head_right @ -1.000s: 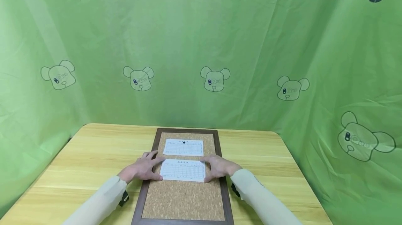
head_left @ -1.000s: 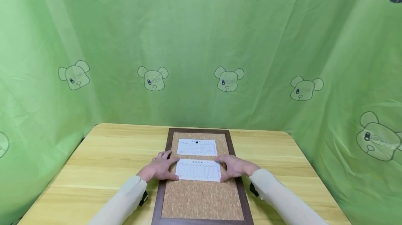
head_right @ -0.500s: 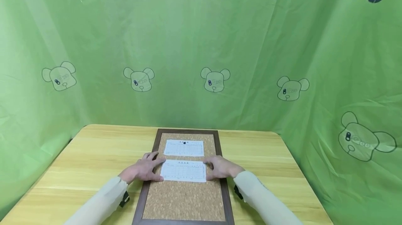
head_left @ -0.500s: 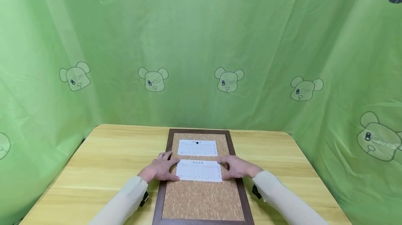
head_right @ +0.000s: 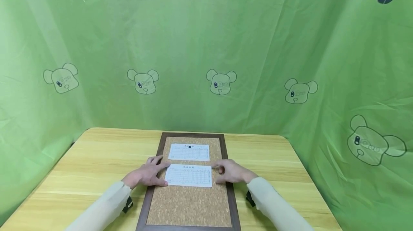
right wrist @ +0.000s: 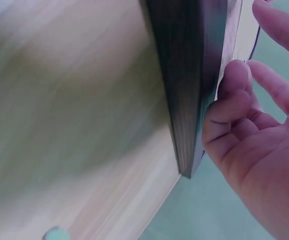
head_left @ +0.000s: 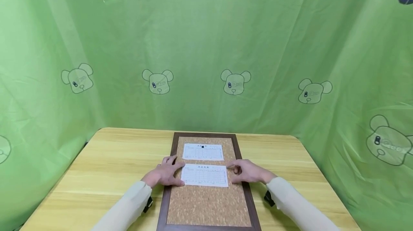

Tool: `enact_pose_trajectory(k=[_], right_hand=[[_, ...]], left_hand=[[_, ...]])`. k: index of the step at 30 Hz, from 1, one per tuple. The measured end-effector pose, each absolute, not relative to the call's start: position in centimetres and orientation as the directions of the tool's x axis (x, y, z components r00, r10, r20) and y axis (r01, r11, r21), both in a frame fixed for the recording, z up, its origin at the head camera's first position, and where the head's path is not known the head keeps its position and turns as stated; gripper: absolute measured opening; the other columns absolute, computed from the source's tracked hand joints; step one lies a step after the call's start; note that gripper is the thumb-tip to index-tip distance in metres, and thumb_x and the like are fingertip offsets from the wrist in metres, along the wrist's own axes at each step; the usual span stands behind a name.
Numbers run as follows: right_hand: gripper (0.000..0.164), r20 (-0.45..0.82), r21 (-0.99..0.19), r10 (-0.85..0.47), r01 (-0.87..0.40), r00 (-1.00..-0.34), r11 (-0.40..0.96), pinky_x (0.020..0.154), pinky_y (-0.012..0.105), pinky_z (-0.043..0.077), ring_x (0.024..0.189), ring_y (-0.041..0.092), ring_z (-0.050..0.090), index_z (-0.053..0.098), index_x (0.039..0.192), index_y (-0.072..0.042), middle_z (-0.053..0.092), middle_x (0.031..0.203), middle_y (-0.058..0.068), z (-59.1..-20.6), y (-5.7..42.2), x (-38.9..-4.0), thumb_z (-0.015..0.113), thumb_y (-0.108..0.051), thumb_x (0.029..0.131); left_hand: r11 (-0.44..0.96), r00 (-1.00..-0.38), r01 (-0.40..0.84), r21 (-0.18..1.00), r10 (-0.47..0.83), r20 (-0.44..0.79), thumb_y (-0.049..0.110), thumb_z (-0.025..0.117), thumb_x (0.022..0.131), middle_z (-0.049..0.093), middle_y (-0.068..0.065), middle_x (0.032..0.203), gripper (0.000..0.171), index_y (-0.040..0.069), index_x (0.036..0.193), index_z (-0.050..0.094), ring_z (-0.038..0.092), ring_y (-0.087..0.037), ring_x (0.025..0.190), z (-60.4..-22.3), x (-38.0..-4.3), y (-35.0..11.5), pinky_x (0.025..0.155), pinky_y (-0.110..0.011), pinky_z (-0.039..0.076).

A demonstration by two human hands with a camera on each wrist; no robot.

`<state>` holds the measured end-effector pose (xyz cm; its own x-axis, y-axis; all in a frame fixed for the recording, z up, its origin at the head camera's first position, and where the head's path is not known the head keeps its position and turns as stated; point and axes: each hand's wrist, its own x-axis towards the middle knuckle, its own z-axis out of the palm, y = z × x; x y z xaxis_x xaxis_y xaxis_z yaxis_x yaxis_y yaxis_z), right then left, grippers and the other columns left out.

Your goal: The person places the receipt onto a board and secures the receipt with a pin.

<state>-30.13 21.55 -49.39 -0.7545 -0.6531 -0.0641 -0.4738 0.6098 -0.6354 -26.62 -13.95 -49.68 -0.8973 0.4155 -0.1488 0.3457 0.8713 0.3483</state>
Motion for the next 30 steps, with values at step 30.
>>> enact_pose_trajectory(k=[30], right_hand=[[0.043, -0.016, -0.667, -0.519, -0.378, -0.855, 0.642, 0.062, 0.026, 0.046, 0.073, 0.015, 0.054, 0.058, 0.121, 0.003, 0.058, 0.087, 0.004, -49.1, 30.7, -30.3, 0.071, -0.018, 0.086]], left_hand=[[0.856, -0.891, 0.358, 0.374, 0.432, -0.136, 0.047, 0.070, 0.081, 0.019, -0.022, 0.151, 0.075, 0.014, 0.142, 0.043, 0.018, -0.044, 0.134, -49.9, -26.5, -14.1, 0.096, -0.059, 0.034]])
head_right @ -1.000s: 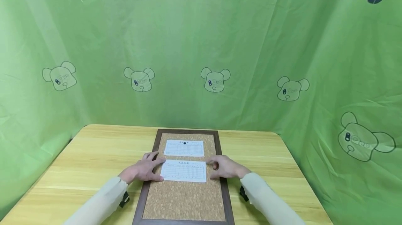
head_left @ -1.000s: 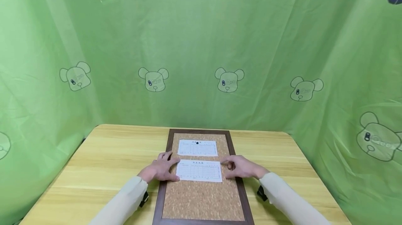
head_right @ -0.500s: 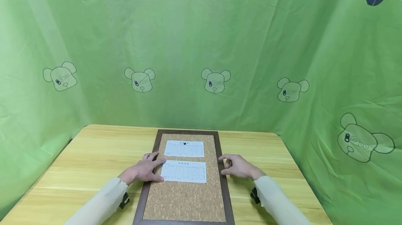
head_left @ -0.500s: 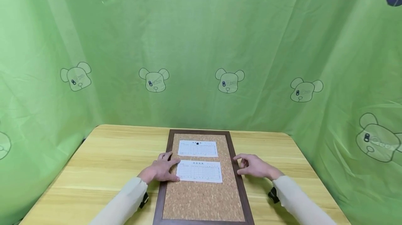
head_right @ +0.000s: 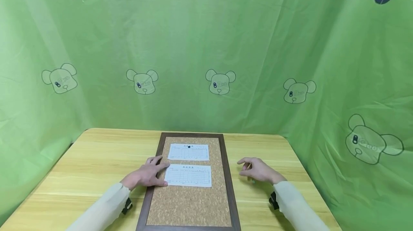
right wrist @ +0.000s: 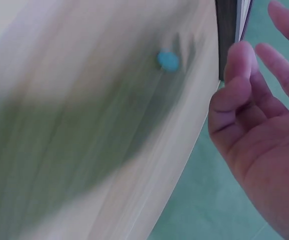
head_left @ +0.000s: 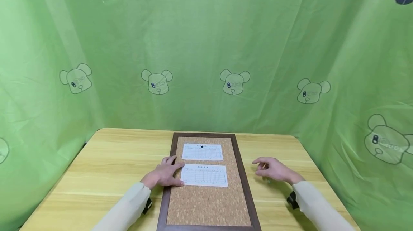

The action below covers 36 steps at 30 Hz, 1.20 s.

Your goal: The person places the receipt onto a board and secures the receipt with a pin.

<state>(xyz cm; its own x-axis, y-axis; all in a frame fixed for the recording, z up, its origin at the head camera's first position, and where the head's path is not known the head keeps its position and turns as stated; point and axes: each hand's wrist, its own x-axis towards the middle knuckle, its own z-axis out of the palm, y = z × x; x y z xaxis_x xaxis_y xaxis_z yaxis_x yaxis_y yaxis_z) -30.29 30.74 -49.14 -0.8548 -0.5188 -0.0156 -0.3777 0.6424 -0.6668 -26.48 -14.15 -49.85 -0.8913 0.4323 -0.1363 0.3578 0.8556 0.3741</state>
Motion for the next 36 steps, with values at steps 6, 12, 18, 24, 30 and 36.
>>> enact_pose_trajectory(k=[6, 12, 18, 24, 30, 36], right_hand=[[0.035, -0.034, -0.675, -0.501, -0.349, -0.865, 0.650, 0.061, 0.027, 0.046, 0.075, 0.017, 0.055, 0.060, 0.118, 0.003, 0.060, 0.088, 0.006, -49.3, 32.4, -30.6, 0.066, -0.016, 0.089], [0.028, -0.027, -0.683, -0.485, -0.338, -0.874, 0.647, 0.064, 0.029, 0.048, 0.076, 0.023, 0.058, 0.061, 0.115, 0.005, 0.062, 0.087, 0.010, -49.6, 34.0, -30.8, 0.061, -0.012, 0.092], [0.027, -0.023, -0.684, -0.497, -0.349, -0.868, 0.641, 0.062, 0.029, 0.049, 0.074, 0.019, 0.058, 0.063, 0.112, 0.006, 0.064, 0.088, 0.011, -50.2, 35.5, -30.8, 0.062, -0.010, 0.091], [0.031, -0.024, -0.692, -0.552, -0.385, -0.833, 0.611, 0.069, 0.025, 0.048, 0.083, 0.017, 0.059, 0.064, 0.111, 0.006, 0.065, 0.095, 0.011, -50.8, 36.3, -30.8, 0.070, -0.005, 0.083], [0.035, -0.050, -0.693, -0.578, -0.388, -0.815, 0.607, 0.068, 0.025, 0.047, 0.084, 0.019, 0.056, 0.064, 0.112, 0.004, 0.063, 0.095, 0.010, -50.7, 36.0, -30.3, 0.072, -0.003, 0.079], [0.033, -0.064, -0.702, -0.580, -0.376, -0.812, 0.605, 0.063, 0.024, 0.045, 0.078, 0.016, 0.052, 0.065, 0.110, 0.004, 0.061, 0.090, 0.009, -50.7, 35.5, -30.0, 0.073, -0.004, 0.079]], left_hand=[[0.864, -0.895, 0.358, 0.355, 0.425, -0.132, 0.049, 0.071, 0.080, 0.021, -0.021, 0.151, 0.075, 0.015, 0.141, 0.045, 0.019, -0.043, 0.134, -49.7, -26.4, -14.1, 0.096, -0.058, 0.035], [0.867, -0.894, 0.355, 0.350, 0.424, -0.143, 0.050, 0.070, 0.081, 0.019, -0.020, 0.151, 0.075, 0.016, 0.142, 0.043, 0.018, -0.043, 0.135, -49.7, -26.4, -14.1, 0.097, -0.058, 0.034], [0.864, -0.893, 0.351, 0.360, 0.424, -0.147, 0.049, 0.069, 0.081, 0.019, -0.021, 0.151, 0.075, 0.015, 0.143, 0.043, 0.018, -0.043, 0.135, -49.9, -26.4, -14.0, 0.097, -0.058, 0.035], [0.862, -0.895, 0.353, 0.364, 0.425, -0.139, 0.049, 0.070, 0.081, 0.019, -0.021, 0.151, 0.075, 0.015, 0.142, 0.043, 0.018, -0.043, 0.135, -49.9, -26.4, -14.1, 0.096, -0.058, 0.035], [0.862, -0.894, 0.358, 0.359, 0.427, -0.134, 0.050, 0.070, 0.081, 0.019, -0.021, 0.151, 0.075, 0.016, 0.142, 0.044, 0.018, -0.043, 0.135, -49.8, -26.5, -14.2, 0.096, -0.059, 0.034], [0.858, -0.892, 0.358, 0.368, 0.431, -0.135, 0.050, 0.070, 0.081, 0.019, -0.021, 0.151, 0.075, 0.015, 0.142, 0.044, 0.017, -0.043, 0.135, -49.8, -26.5, -14.2, 0.096, -0.060, 0.034]])
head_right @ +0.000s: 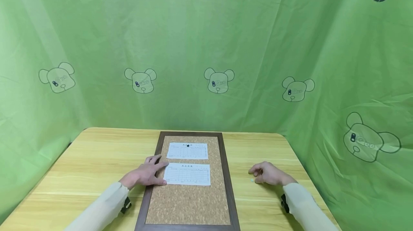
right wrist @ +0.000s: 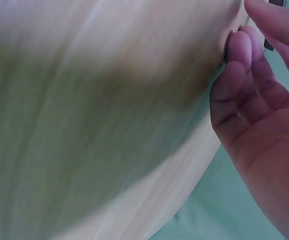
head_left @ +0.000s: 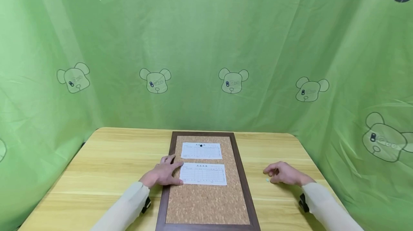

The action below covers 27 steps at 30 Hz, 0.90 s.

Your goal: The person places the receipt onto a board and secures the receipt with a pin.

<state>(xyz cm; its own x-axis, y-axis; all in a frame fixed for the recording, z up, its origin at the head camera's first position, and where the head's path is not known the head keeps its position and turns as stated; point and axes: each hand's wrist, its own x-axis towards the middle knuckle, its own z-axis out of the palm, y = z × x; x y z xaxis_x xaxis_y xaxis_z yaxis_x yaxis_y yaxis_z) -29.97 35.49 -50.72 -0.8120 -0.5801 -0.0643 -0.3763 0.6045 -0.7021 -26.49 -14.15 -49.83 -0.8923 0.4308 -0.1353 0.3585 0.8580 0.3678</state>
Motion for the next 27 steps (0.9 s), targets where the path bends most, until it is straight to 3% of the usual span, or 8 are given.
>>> enact_pose_trajectory(k=[11, 27], right_hand=[[0.022, -0.092, -0.678, -0.590, -0.384, -0.802, 0.627, 0.062, 0.024, 0.047, 0.074, 0.013, 0.056, 0.067, 0.105, 0.001, 0.062, 0.084, 0.006, -51.08, 35.06, -29.92, 0.068, 0.001, 0.082], [0.009, -0.074, -0.660, -0.579, -0.395, -0.812, 0.638, 0.061, 0.023, 0.046, 0.070, 0.008, 0.054, 0.069, 0.091, -0.006, 0.063, 0.078, 0.001, -51.10, 34.51, -29.71, 0.070, -0.005, 0.083]], left_hand=[[0.859, -0.896, 0.342, 0.380, 0.420, -0.143, 0.049, 0.070, 0.080, 0.019, -0.020, 0.152, 0.076, 0.016, 0.143, 0.043, 0.017, -0.042, 0.136, -49.71, -26.37, -14.03, 0.097, -0.059, 0.034], [0.860, -0.896, 0.351, 0.371, 0.424, -0.135, 0.050, 0.071, 0.080, 0.020, -0.021, 0.151, 0.076, 0.016, 0.142, 0.044, 0.018, -0.043, 0.135, -49.81, -26.39, -14.10, 0.096, -0.059, 0.035]])
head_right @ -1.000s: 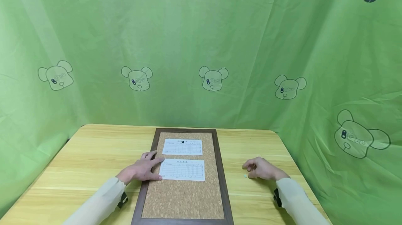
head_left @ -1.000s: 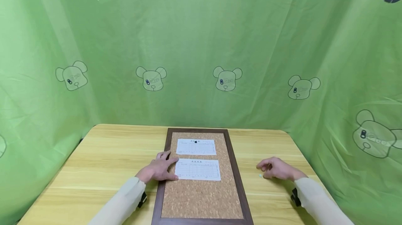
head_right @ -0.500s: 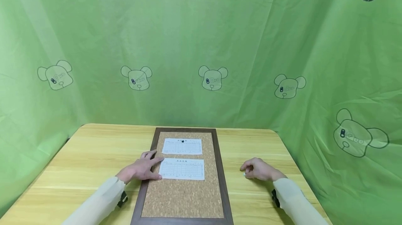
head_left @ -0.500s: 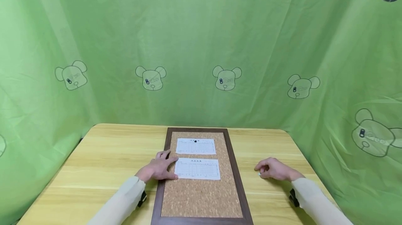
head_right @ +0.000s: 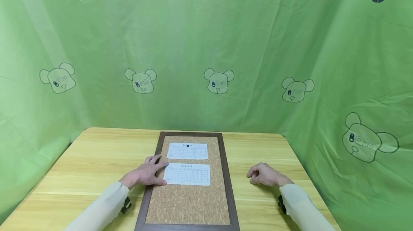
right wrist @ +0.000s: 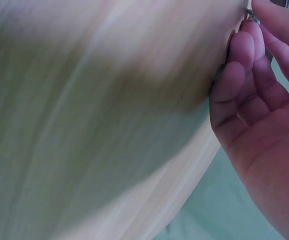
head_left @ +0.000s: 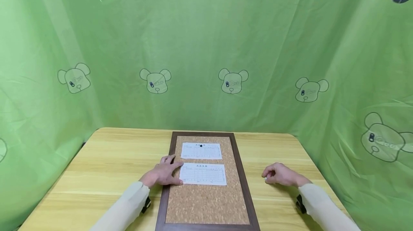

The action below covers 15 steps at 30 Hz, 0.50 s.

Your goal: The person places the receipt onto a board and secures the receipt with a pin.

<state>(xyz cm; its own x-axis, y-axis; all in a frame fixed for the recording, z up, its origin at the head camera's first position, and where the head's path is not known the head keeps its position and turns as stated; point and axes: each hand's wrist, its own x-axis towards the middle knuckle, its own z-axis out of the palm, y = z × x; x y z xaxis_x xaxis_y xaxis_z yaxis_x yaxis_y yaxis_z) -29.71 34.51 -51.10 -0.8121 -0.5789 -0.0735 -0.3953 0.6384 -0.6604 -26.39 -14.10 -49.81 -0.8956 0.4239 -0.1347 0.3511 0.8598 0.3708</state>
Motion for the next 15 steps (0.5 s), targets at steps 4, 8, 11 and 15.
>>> enact_pose_trajectory(k=[4, 8, 11, 15], right_hand=[[0.005, -0.059, -0.647, -0.578, -0.409, -0.814, 0.643, 0.061, 0.023, 0.046, 0.069, 0.007, 0.054, 0.069, 0.088, -0.007, 0.063, 0.077, 0.000, -51.16, 34.39, -29.81, 0.069, -0.005, 0.083], [0.006, -0.055, -0.637, -0.575, -0.415, -0.817, 0.650, 0.061, 0.023, 0.046, 0.069, 0.008, 0.054, 0.069, 0.087, -0.008, 0.063, 0.077, 0.000, -51.23, 34.24, -29.89, 0.069, -0.003, 0.083], [0.008, -0.060, -0.632, -0.571, -0.412, -0.819, 0.657, 0.061, 0.023, 0.046, 0.070, 0.008, 0.055, 0.069, 0.088, -0.008, 0.063, 0.078, -0.001, -51.29, 34.16, -29.96, 0.068, -0.002, 0.083], [0.010, -0.062, -0.626, -0.567, -0.411, -0.821, 0.663, 0.062, 0.023, 0.046, 0.070, 0.007, 0.054, 0.069, 0.089, -0.008, 0.063, 0.078, -0.001, -51.35, 34.12, -30.04, 0.067, -0.001, 0.082]], left_hand=[[0.861, -0.897, 0.350, 0.368, 0.422, -0.134, 0.050, 0.071, 0.080, 0.020, -0.020, 0.151, 0.076, 0.016, 0.142, 0.044, 0.018, -0.042, 0.135, -49.83, -26.44, -14.11, 0.096, -0.058, 0.035], [0.863, -0.896, 0.350, 0.364, 0.422, -0.139, 0.050, 0.070, 0.080, 0.019, -0.020, 0.152, 0.075, 0.017, 0.143, 0.044, 0.018, -0.042, 0.135, -49.88, -26.44, -14.09, 0.097, -0.058, 0.035], [0.862, -0.895, 0.353, 0.364, 0.425, -0.139, 0.050, 0.070, 0.081, 0.019, -0.020, 0.152, 0.075, 0.016, 0.143, 0.043, 0.018, -0.043, 0.135, -49.90, -26.43, -14.08, 0.096, -0.058, 0.035], [0.862, -0.894, 0.354, 0.363, 0.426, -0.138, 0.050, 0.070, 0.081, 0.019, -0.020, 0.152, 0.075, 0.016, 0.143, 0.043, 0.018, -0.043, 0.135, -49.91, -26.43, -14.06, 0.096, -0.058, 0.035]])
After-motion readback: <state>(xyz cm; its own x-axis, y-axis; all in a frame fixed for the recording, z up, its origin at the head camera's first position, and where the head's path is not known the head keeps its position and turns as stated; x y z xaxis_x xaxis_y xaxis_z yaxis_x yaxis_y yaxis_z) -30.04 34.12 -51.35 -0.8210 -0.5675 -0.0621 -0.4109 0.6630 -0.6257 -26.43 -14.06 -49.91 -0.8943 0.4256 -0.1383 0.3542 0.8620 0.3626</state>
